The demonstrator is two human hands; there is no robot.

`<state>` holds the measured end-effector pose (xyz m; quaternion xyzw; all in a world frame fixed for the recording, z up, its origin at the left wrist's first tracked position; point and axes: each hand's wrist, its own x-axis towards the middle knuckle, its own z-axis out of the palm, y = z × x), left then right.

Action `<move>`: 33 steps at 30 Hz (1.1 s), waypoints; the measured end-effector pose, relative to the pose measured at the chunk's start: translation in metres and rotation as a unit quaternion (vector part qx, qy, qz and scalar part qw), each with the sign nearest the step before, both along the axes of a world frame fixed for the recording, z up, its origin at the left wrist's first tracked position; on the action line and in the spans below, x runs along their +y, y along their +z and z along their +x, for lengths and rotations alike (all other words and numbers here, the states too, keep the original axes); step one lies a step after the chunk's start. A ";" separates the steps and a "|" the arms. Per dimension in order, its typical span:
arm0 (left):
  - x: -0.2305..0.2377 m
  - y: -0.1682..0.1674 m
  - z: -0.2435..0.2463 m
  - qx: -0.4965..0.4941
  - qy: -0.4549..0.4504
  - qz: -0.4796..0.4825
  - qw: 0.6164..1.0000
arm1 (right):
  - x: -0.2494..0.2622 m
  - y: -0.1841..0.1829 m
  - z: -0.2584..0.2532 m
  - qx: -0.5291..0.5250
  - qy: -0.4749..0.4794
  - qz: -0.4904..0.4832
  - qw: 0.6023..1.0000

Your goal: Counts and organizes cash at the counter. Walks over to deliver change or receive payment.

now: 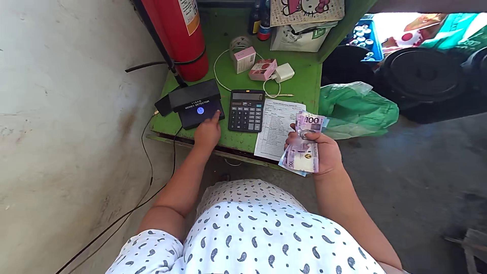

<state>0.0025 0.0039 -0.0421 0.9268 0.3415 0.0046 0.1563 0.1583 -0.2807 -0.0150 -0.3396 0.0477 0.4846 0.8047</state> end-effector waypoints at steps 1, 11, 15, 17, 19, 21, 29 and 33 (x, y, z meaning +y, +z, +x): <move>-0.005 -0.002 0.002 0.040 -0.004 0.035 0.999 | -0.002 0.000 0.001 0.001 -0.001 0.003 1.000; -0.010 0.036 0.017 0.082 0.029 -0.037 0.996 | 0.003 0.014 -0.004 -0.007 0.007 -0.036 0.999; -0.042 0.044 0.012 -0.065 -0.042 -0.218 0.973 | 0.010 0.022 -0.014 -0.028 -0.013 -0.046 0.998; -0.059 0.048 0.016 -0.097 -0.087 -0.346 0.929 | 0.012 0.018 -0.020 -0.042 -0.039 -0.006 0.998; -0.077 0.049 0.026 -0.116 -0.116 -0.469 0.868 | 0.014 0.012 -0.026 -0.068 -0.067 0.034 0.995; -0.090 0.051 0.037 -0.100 -0.149 -0.536 0.825 | 0.014 0.008 -0.035 -0.081 -0.106 0.073 0.988; -0.143 0.047 0.059 0.070 -0.168 -0.737 0.651 | -0.040 -0.012 -0.058 -0.075 -0.328 0.183 0.924; -0.182 0.036 0.061 0.142 -0.187 -0.782 0.578 | -0.088 -0.011 -0.064 -0.083 -0.411 0.103 0.902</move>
